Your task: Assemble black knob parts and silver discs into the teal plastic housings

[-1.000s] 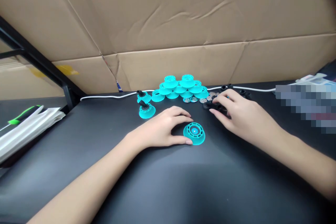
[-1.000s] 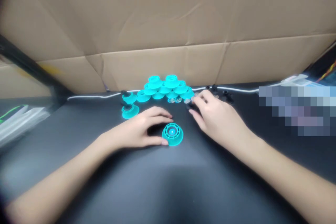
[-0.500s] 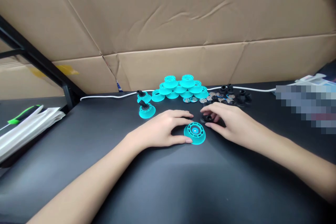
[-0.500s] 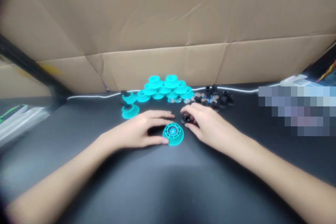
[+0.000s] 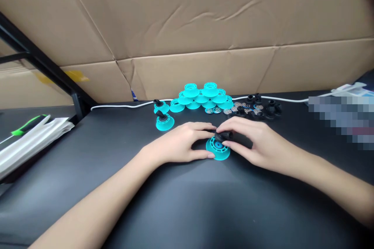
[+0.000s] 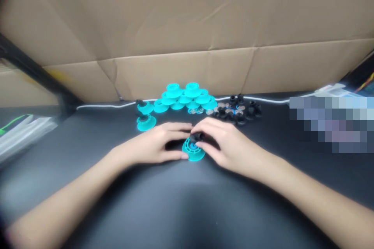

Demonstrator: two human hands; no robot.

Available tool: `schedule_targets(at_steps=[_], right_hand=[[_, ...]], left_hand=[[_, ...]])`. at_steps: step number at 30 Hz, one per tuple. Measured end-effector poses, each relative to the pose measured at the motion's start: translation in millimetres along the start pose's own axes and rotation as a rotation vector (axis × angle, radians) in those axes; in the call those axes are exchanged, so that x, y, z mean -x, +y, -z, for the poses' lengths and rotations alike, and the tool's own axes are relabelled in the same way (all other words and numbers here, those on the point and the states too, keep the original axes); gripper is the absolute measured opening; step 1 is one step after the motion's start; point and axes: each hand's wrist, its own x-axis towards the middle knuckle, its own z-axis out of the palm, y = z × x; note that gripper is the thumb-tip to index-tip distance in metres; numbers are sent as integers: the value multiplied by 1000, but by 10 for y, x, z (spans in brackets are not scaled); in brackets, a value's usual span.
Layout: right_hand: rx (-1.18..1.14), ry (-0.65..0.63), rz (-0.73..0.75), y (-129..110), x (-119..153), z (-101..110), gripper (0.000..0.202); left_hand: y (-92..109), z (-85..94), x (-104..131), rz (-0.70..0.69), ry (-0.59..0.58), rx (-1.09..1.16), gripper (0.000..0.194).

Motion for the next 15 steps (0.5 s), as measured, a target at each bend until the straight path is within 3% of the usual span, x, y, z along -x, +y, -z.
schedule_targets(at_steps=[15], right_hand=[[-1, 21, -19, 28, 7, -50, 33]], left_hand=[[5, 6, -15, -16, -20, 33, 43]])
